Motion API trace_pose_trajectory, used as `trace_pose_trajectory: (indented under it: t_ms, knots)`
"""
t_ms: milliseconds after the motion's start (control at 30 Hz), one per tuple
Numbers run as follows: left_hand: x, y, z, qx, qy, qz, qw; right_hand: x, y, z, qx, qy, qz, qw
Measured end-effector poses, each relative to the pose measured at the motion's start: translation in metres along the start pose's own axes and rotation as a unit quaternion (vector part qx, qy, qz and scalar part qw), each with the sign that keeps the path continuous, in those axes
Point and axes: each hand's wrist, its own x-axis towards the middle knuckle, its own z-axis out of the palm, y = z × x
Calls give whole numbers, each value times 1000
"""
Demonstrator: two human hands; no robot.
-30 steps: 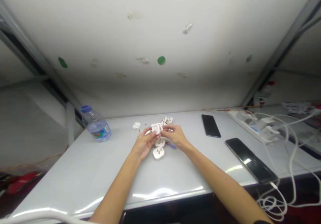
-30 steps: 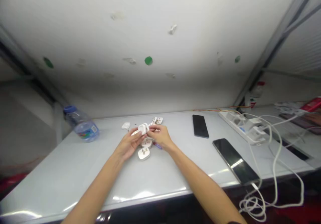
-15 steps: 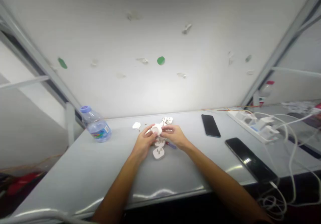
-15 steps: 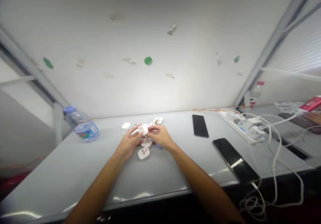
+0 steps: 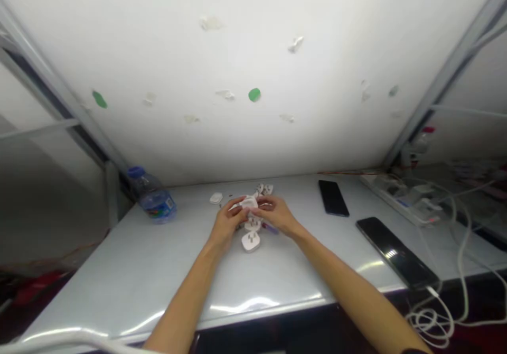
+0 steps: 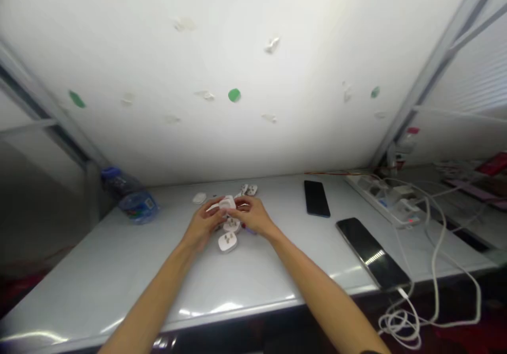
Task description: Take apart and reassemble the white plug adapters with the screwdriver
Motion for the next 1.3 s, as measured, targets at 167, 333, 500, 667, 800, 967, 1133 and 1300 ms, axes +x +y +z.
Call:
trace_pose_trajectory:
  t_ms: [167,333,500,667,800,967,1133,1300]
  knots:
    - [-1,2,3,23,3,16,1000,2,2,-1,2,20,2,1000]
    - [-1,0,4,22,12,20,999,1,3,2,-21,39,-9,999]
    - [0,-1,3,25,6,23,999,0,3,3,-63,40,-8,997]
    - [0,0,3,45,-4,22,999,0,-3,2,-106,21,-39,993]
    - [-1,1,3,54,-25,35,998,-1,-4,1,-110,22,-44,993]
    - [-1,1,4,97,-35,60,993,-2,-4,0,-114,1,-59,992]
    - [4,-2,-6,246,9,139,959,-6,-23,-24,-203,-29,-110,973]
    - [8,-12,-25,475,138,182,850,-7,-30,-51,-431,-105,-150,884]
